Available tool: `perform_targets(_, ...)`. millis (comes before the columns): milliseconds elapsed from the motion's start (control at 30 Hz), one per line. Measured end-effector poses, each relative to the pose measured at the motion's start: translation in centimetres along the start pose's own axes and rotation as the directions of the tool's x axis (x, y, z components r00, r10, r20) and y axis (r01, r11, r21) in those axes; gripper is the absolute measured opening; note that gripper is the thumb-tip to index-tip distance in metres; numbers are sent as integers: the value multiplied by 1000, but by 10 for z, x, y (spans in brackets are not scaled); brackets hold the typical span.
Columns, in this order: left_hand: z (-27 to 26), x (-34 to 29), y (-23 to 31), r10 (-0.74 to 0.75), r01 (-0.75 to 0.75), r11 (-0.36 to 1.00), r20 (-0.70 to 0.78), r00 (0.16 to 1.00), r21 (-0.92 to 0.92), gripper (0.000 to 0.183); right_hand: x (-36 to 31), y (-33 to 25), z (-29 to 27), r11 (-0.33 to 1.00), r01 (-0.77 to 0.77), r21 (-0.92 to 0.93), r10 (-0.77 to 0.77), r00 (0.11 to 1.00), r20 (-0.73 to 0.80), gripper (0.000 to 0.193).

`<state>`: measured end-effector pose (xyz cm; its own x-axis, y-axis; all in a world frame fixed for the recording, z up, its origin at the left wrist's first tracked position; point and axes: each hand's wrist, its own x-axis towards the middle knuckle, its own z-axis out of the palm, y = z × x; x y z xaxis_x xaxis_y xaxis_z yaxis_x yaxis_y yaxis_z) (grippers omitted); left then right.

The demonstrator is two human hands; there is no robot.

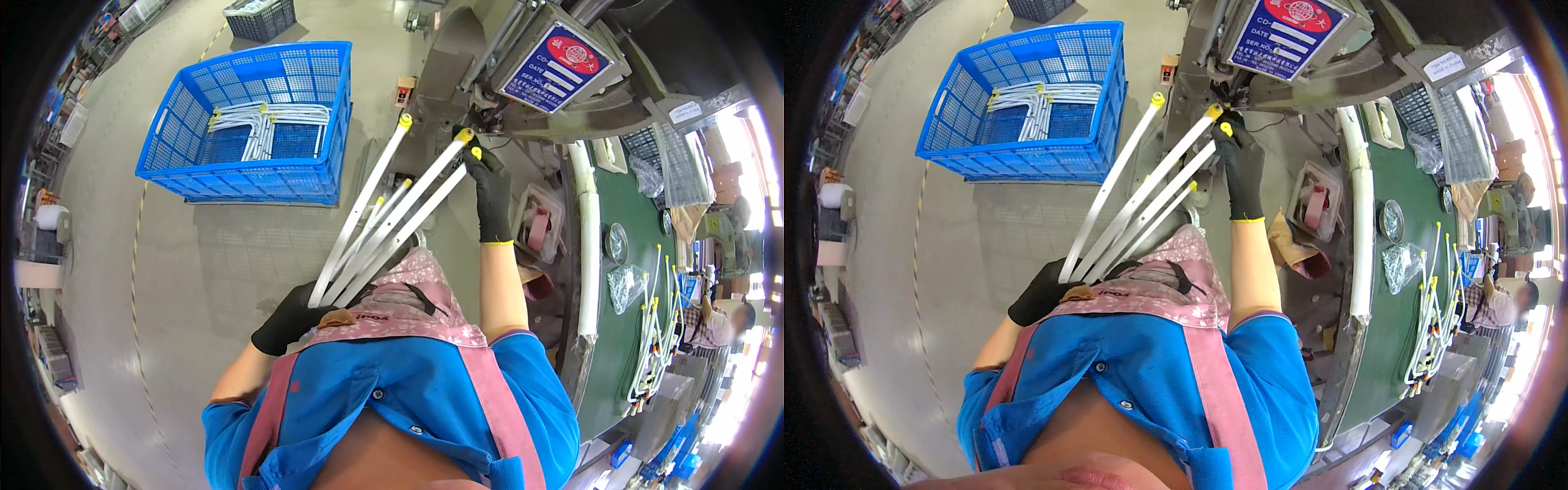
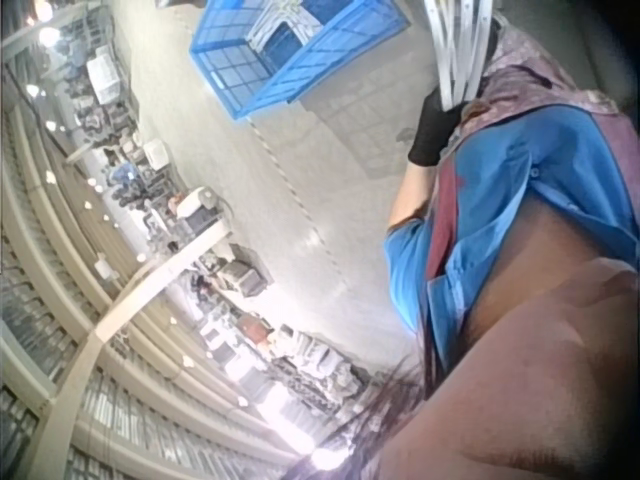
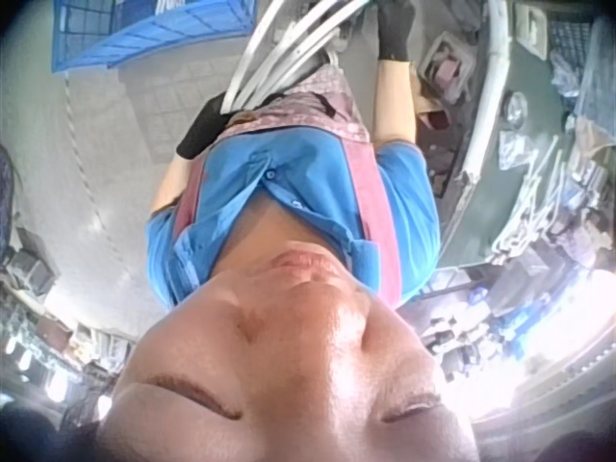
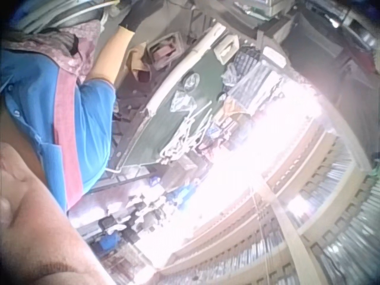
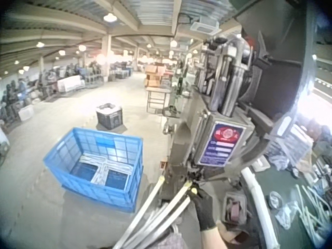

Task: The person repeatedly picks up white plastic hangers from a blue crate, inserts them into a machine to attach yellow plastic caps, and places the finished hangers back into the crate. The process is repeated continuously.

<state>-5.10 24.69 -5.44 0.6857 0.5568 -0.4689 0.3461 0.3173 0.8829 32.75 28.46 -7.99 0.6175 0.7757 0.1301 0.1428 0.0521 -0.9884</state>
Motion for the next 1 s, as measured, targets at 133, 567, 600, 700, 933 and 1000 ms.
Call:
perform_targets(133, 7, -1, 6, -36, 32, 998, -72, 997, -55, 32, 10, -9, 6, 979, 64, 194, -74, 996, 44, 31)
perform_targets(567, 12, 18, -28, 7, -20, 993, -104, 995, -118, 37, 29, -2, 9, 862, 135, -489, -80, 988, 132, 26)
perform_targets(600, 13, 19, -28, -23, 10, 990, -96, 995, -140, 36, 38, 2, 10, 760, 201, -619, -101, 976, 193, 23)
perform_targets(700, 16, 21, -27, -17, 8, 994, -83, 996, -109, 37, 66, 27, 23, 418, 532, -736, -428, 831, 357, 16)
perform_targets(933, 3, 6, -4, -100, 85, 959, -39, 994, -271, 41, 67, 53, 27, 993, -41, 112, 14, 974, 227, 8)
perform_targets(1000, -4, -2, 4, -71, 69, 960, 3, 997, -272, 45, 63, 47, 26, 991, -77, 114, 50, 974, 223, 9)
